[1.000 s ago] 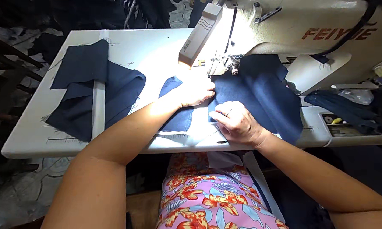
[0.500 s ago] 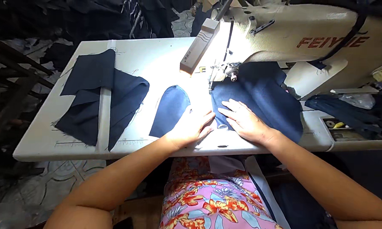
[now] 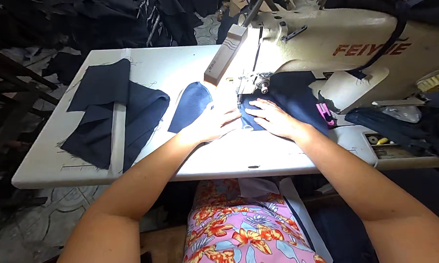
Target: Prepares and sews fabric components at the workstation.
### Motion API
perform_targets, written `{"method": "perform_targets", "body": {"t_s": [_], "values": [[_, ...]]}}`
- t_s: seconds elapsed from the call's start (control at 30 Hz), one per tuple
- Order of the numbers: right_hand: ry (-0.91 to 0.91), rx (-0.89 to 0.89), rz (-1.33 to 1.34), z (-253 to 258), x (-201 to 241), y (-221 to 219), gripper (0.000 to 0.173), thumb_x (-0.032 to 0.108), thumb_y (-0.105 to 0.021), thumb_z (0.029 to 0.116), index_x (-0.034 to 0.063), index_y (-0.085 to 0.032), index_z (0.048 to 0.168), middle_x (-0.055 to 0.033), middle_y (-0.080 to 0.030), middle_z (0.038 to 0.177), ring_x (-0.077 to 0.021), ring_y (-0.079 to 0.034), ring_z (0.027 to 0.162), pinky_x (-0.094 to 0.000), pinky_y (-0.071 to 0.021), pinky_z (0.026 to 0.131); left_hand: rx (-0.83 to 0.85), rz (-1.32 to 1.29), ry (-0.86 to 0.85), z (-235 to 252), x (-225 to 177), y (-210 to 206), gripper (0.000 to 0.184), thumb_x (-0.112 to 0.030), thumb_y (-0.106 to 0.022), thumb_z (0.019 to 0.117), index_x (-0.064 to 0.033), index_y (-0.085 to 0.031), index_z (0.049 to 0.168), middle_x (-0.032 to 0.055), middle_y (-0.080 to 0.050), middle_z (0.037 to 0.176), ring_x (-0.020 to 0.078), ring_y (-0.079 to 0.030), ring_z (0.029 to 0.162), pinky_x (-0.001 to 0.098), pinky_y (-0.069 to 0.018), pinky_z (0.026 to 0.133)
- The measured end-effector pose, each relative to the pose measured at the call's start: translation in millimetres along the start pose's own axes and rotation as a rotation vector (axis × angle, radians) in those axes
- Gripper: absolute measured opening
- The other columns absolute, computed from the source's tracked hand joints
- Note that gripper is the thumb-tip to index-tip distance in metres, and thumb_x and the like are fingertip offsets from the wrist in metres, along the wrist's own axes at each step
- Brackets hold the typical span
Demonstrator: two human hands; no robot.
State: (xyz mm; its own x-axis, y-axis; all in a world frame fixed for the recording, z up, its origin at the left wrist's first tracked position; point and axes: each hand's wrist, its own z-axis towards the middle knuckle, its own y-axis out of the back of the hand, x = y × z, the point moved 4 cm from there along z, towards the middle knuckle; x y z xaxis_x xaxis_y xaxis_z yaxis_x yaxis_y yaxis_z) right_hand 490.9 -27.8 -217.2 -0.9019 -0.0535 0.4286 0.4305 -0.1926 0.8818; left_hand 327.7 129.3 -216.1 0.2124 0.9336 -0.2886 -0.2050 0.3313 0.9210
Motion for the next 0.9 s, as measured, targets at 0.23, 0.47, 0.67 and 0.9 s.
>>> {"method": "perform_targets", "body": {"t_s": [0.23, 0.47, 0.67, 0.9], "values": [[0.342, -0.149, -0.021, -7, 16, -1, 0.034, -0.002, -0.050, 0.0932, -0.0046, -0.075, 0.116, -0.0220, -0.070, 0.125, -0.0391, -0.063, 0.124, -0.0499, -0.0444, 0.112, 0.035, 0.137, -0.041, 14, -21, 8, 0.035, -0.005, -0.050, 0.0957, -0.0037, -0.069, 0.126, 0.0175, -0.066, 0.124, 0.0369, -0.062, 0.118, 0.0570, -0.0458, 0.099], [0.304, -0.148, 0.011, -8, 19, 0, 0.033, -0.006, -0.051, 0.0928, -0.0055, -0.075, 0.115, -0.0227, -0.070, 0.124, -0.0369, -0.065, 0.123, -0.0456, -0.0475, 0.110, -0.122, 0.162, -0.082, 29, -40, 2, 0.015, -0.004, -0.059, 0.0945, 0.0024, -0.072, 0.094, 0.0184, -0.068, 0.089, 0.0365, -0.070, 0.085, 0.0505, -0.0549, 0.067], [0.277, -0.125, 0.022, -14, 19, 2, 0.037, -0.009, -0.050, 0.0897, -0.0038, -0.075, 0.117, -0.0231, -0.068, 0.130, -0.0392, -0.062, 0.127, -0.0482, -0.0446, 0.113, -0.098, 0.051, -0.029, 2, -46, -1, 0.026, -0.024, -0.061, 0.0984, -0.0060, -0.074, 0.111, 0.0137, -0.070, 0.109, 0.0317, -0.068, 0.104, 0.0508, -0.0530, 0.088], [0.300, -0.131, 0.027, -5, 7, 3, 0.037, -0.007, -0.049, 0.0916, -0.0017, -0.076, 0.116, -0.0225, -0.069, 0.128, -0.0388, -0.063, 0.125, -0.0482, -0.0447, 0.113, -0.057, -0.026, -0.017, -14, -26, -6, 0.041, -0.029, -0.045, 0.1039, -0.0124, -0.070, 0.132, 0.0129, -0.061, 0.144, 0.0334, -0.055, 0.134, 0.0606, -0.0371, 0.108]]}}
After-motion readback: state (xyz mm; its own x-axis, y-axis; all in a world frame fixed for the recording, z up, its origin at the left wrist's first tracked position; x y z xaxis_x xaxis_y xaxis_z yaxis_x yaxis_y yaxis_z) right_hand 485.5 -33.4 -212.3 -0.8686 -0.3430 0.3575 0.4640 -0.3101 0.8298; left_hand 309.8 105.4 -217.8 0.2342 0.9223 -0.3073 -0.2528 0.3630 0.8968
